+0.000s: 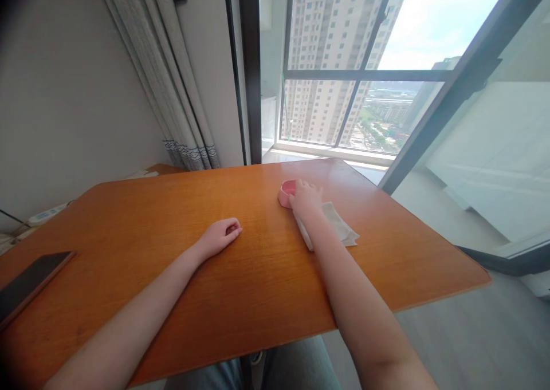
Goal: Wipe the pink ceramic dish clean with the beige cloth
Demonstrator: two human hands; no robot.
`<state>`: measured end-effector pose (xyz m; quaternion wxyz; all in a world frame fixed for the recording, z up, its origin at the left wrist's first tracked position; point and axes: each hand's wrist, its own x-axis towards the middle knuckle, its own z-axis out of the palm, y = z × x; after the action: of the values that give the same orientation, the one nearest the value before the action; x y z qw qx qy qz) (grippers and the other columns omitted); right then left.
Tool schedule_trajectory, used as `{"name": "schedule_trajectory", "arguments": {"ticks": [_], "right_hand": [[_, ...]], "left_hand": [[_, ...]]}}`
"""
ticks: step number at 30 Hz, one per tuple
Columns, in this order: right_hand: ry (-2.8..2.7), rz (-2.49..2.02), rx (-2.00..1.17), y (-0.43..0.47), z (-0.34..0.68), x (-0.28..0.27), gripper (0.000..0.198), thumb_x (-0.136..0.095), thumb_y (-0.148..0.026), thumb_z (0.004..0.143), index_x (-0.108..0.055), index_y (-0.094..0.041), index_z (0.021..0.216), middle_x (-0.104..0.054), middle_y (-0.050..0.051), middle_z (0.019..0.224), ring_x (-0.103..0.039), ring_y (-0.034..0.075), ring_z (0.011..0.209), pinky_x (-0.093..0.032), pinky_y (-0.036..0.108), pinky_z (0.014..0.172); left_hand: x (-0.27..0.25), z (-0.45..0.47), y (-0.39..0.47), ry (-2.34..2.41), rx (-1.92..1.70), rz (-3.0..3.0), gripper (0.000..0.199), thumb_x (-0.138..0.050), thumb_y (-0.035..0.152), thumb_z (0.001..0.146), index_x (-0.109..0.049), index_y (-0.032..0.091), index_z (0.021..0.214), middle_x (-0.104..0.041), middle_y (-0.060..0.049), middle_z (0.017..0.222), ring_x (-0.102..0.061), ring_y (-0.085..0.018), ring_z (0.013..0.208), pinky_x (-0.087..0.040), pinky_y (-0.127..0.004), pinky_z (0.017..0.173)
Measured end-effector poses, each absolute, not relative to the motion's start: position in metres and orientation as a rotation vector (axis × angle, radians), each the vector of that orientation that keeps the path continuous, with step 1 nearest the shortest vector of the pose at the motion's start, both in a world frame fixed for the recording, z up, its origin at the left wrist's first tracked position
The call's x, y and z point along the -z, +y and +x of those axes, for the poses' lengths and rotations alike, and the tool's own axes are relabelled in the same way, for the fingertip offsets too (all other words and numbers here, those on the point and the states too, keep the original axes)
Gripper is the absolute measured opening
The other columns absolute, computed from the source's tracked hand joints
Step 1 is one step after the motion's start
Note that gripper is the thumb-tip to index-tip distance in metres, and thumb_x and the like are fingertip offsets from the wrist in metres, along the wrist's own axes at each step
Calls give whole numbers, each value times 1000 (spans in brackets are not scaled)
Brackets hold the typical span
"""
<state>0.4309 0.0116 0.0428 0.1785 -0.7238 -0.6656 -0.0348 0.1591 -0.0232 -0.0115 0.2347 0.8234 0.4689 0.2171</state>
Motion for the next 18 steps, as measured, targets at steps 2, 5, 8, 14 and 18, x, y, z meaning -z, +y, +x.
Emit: {"name": "schedule_trajectory", "arguments": {"ticks": [2, 5, 8, 14, 18], "right_hand": [[-1929, -2182, -39, 15, 438, -38, 34, -43, -37, 89, -62, -13, 103, -64, 15, 104, -57, 28, 99, -40, 39, 86], [-2058, -2193, -137, 20, 440, -31, 40, -44, -45, 89, -65, -12, 92, -65, 16, 96, -59, 26, 92, -40, 34, 79], [-2030, -2172, -88, 23, 436, -24, 35, -55, -44, 83, -63, -11, 93, -63, 15, 98, -57, 26, 92, -40, 33, 78], [-1892, -1887, 95, 21, 422, -22, 20, -59, -36, 81, -58, -16, 79, -58, 10, 90, -51, 26, 92, -40, 37, 84], [-1989, -1518, 116, 9, 391, -26, 18, -62, -34, 81, -54, -19, 74, -55, 8, 88, -47, 27, 98, -42, 41, 87]], "left_hand": [[10, 160, -25, 1284, -598, 2258, 22, -45, 36, 85, -54, 18, 75, -54, 1, 67, -46, -12, 61, -32, -25, 59], [8, 161, -26, 1289, -600, 2254, 22, -45, 35, 85, -54, 18, 74, -55, 1, 67, -46, -12, 62, -32, -25, 59], [9, 161, -26, 1294, -596, 2258, 22, -46, 36, 85, -54, 18, 75, -55, 1, 67, -47, -12, 62, -33, -25, 58], [9, 160, -26, 1284, -640, 2377, 20, -43, 30, 87, -57, 17, 83, -61, -3, 76, -54, -15, 69, -43, -28, 65], [-7, 167, -36, 1361, -915, 2761, 29, -46, 19, 85, -56, 17, 111, -54, -13, 126, -45, -26, 122, -35, -45, 103]]}}
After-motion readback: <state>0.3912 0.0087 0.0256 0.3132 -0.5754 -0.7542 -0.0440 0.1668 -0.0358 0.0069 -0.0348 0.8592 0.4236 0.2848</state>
